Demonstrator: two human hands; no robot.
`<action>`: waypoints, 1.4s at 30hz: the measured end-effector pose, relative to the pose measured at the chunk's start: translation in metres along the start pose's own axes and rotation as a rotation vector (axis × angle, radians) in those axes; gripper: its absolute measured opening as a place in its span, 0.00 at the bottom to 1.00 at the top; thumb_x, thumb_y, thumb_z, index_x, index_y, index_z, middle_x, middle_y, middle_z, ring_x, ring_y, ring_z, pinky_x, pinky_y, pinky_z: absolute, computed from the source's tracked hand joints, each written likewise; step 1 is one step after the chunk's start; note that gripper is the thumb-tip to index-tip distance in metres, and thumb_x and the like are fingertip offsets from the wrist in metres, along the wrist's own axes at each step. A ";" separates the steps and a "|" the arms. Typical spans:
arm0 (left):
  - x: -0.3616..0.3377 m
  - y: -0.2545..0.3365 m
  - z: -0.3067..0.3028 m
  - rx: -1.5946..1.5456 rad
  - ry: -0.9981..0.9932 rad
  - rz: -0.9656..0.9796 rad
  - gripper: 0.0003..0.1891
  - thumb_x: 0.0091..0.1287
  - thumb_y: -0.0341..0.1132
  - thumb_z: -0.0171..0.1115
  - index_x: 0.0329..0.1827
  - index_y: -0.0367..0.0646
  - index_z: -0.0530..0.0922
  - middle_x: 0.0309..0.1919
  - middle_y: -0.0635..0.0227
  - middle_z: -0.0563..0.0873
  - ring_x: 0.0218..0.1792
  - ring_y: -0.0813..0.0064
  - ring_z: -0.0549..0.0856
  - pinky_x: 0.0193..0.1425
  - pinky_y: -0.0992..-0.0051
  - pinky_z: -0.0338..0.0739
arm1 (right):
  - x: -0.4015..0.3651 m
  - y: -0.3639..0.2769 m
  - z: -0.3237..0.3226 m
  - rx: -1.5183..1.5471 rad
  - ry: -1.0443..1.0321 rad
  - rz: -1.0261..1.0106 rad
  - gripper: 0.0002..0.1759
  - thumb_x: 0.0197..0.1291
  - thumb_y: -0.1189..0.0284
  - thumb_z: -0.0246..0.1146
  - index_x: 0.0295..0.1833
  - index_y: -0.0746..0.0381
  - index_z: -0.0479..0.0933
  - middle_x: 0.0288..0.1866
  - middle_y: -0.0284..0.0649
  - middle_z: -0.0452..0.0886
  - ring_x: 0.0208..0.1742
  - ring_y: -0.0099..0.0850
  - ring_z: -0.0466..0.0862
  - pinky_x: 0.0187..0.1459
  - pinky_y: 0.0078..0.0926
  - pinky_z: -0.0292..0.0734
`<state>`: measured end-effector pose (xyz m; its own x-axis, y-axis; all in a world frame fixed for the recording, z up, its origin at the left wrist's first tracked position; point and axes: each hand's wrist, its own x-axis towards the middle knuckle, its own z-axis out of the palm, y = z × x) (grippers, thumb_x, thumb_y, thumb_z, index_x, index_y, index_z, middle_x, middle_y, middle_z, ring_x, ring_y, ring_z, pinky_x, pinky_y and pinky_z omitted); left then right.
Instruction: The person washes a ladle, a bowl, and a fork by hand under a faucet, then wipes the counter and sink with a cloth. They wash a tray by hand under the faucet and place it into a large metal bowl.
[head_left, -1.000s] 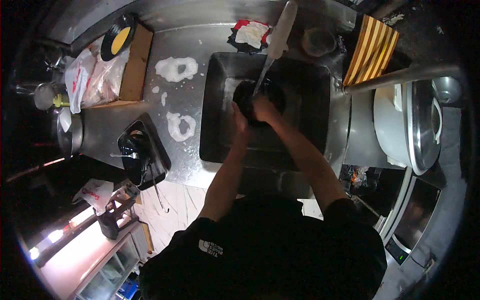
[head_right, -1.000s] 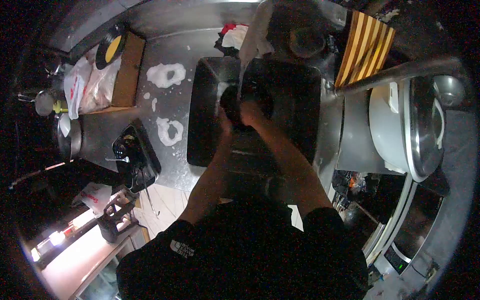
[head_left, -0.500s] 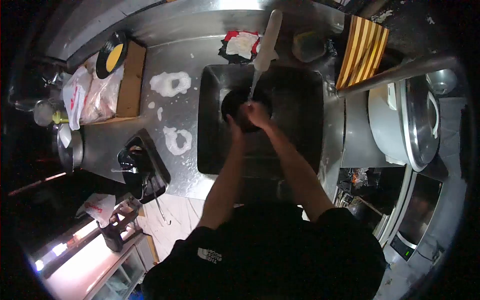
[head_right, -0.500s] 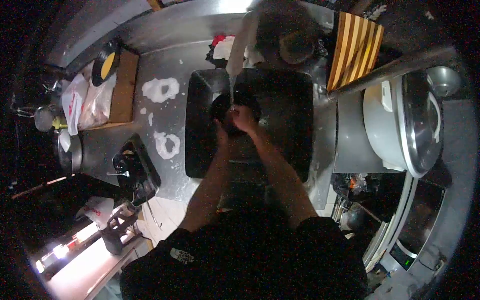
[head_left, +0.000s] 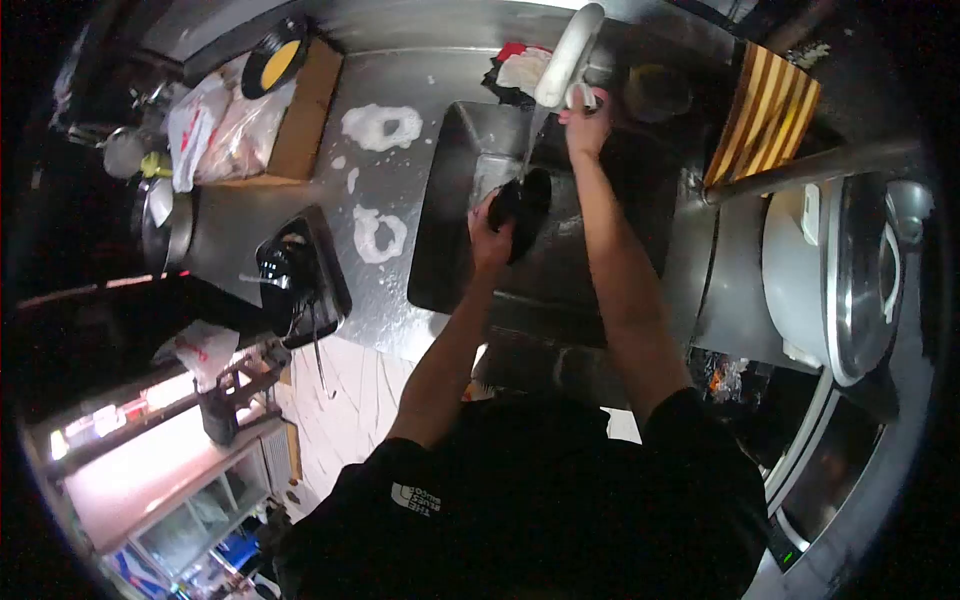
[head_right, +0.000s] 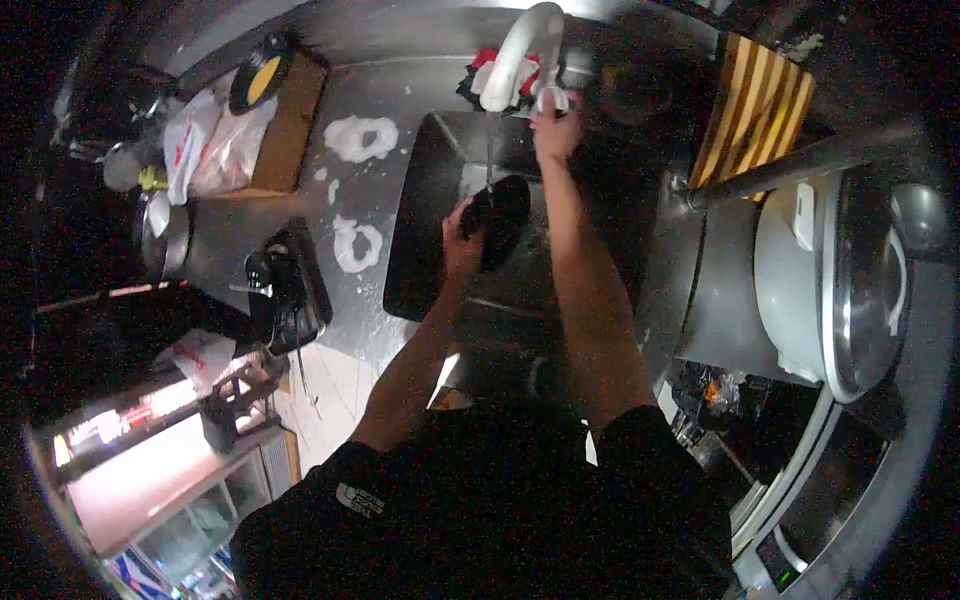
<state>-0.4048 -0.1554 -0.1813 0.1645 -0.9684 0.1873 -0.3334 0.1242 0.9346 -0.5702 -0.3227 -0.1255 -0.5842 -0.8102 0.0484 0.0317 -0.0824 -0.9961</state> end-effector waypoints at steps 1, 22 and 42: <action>0.000 0.015 -0.004 0.015 0.022 0.000 0.28 0.50 0.28 0.66 0.58 0.49 0.73 0.55 0.51 0.73 0.57 0.55 0.71 0.62 0.63 0.65 | 0.004 0.005 -0.001 0.285 -0.040 0.221 0.20 0.63 0.61 0.57 0.54 0.60 0.64 0.35 0.49 0.79 0.39 0.41 0.82 0.36 0.39 0.80; -0.066 0.123 -0.025 -0.011 0.082 0.345 0.36 0.43 0.20 0.53 0.63 0.41 0.62 0.58 0.47 0.62 0.62 0.47 0.63 0.69 0.58 0.55 | -0.126 0.100 -0.149 0.907 -0.247 1.019 0.36 0.66 0.51 0.45 0.71 0.62 0.52 0.70 0.47 0.60 0.70 0.41 0.60 0.71 0.42 0.49; -0.041 0.046 -0.456 -0.246 0.622 -0.302 0.16 0.61 0.31 0.55 0.51 0.32 0.74 0.43 0.61 0.82 0.44 0.71 0.79 0.53 0.75 0.69 | -0.227 -0.017 -0.081 -0.025 -0.682 0.351 0.08 0.62 0.68 0.53 0.38 0.60 0.73 0.28 0.31 0.75 0.27 0.22 0.75 0.30 0.21 0.72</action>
<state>-0.0031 -0.0110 -0.0082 0.7371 -0.6755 -0.0210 0.0162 -0.0133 0.9998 -0.5041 -0.0900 -0.1253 0.0865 -0.9659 -0.2439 0.0999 0.2520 -0.9626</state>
